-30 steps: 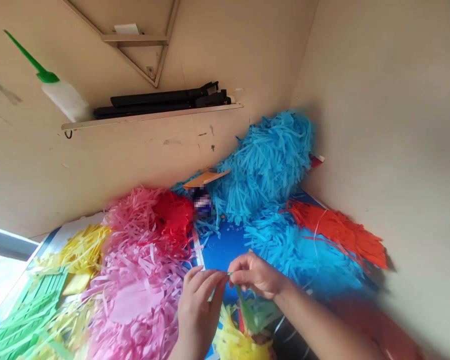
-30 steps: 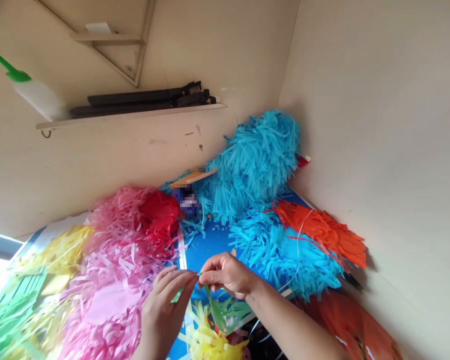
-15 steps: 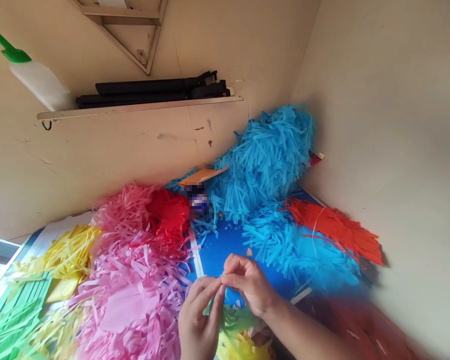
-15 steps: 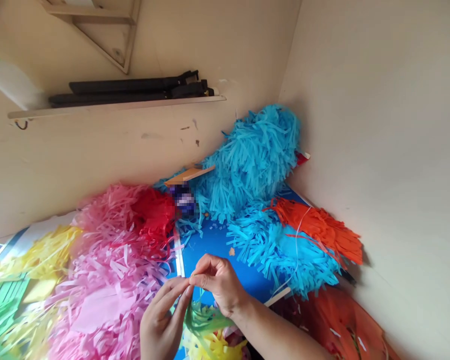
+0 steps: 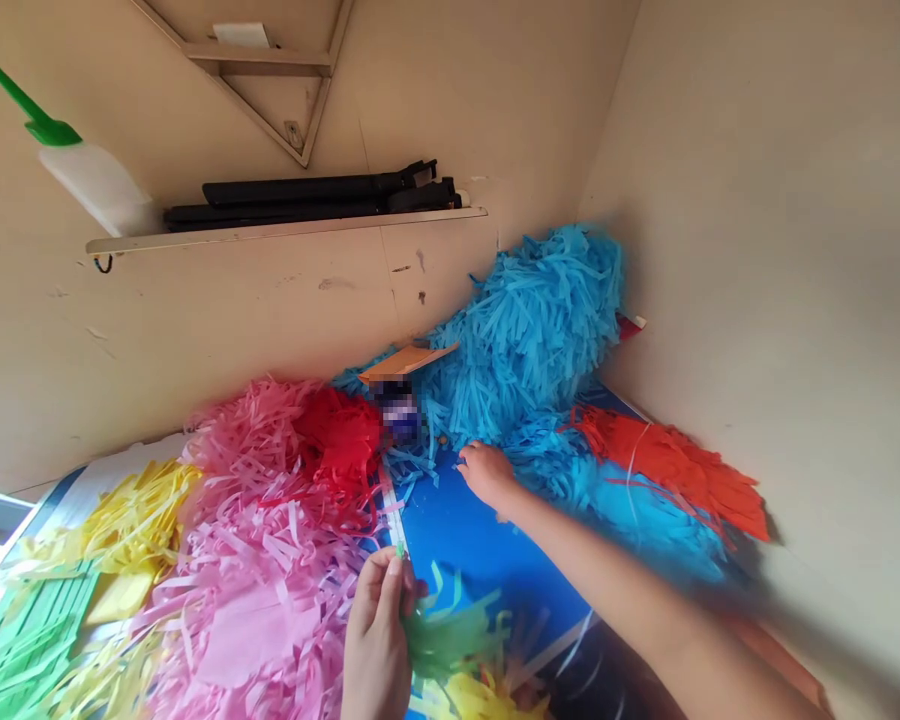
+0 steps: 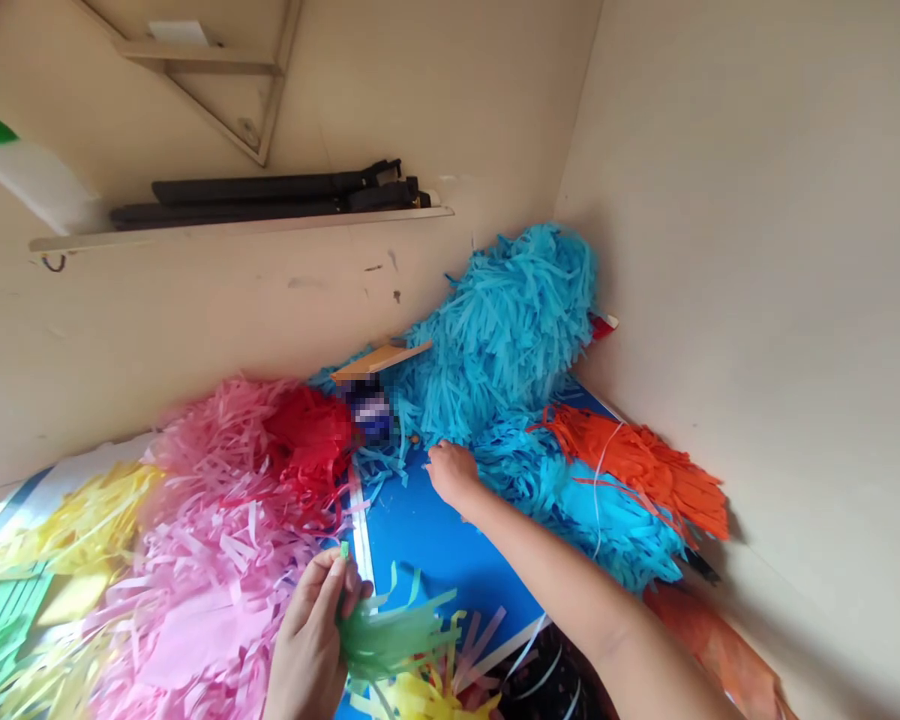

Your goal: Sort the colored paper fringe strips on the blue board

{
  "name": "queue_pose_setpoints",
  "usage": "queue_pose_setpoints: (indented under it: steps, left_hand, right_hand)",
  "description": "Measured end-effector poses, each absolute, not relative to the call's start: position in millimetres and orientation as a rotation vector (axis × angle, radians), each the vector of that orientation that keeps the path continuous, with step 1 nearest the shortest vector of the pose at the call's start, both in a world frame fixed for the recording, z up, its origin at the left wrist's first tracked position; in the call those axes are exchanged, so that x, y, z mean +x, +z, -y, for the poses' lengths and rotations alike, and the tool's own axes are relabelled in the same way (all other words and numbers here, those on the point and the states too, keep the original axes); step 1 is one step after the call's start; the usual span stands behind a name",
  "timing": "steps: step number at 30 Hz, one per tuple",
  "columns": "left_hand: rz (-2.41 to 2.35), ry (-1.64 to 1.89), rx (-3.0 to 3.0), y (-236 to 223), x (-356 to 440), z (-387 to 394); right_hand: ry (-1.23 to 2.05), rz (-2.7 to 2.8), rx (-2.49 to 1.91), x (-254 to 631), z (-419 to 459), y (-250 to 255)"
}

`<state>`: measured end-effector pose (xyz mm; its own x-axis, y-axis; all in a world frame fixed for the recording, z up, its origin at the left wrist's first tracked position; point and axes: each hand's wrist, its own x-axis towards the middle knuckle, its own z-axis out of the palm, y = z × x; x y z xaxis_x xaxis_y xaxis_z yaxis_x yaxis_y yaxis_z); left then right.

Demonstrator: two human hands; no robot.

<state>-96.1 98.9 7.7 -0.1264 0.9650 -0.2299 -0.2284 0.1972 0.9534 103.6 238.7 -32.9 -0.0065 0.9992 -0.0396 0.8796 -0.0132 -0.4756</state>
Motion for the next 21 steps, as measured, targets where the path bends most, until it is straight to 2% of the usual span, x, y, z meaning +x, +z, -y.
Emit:
queue_pose_setpoints:
  steps: [8,14,18,21]
  left_hand:
    - [-1.226,1.177,0.964,-1.5,-91.4,-100.9]
    - [-1.374,1.113,1.107,-4.3,-91.1,-100.9]
    - [-1.335,1.092,1.132,-5.1,-87.9,-98.7]
    - [-1.308,1.118,1.188,-3.9,-82.1,-97.3]
  right_hand:
    - [0.562,2.003,-1.999,99.1,-241.7,-37.4]
    - [0.758,1.959,-1.676,96.5,-188.1,-9.9]
    - [1.093,1.604,-1.244,83.3,-136.8,-4.3]
    - [1.245,1.242,-1.115,73.9,-115.7,-8.9]
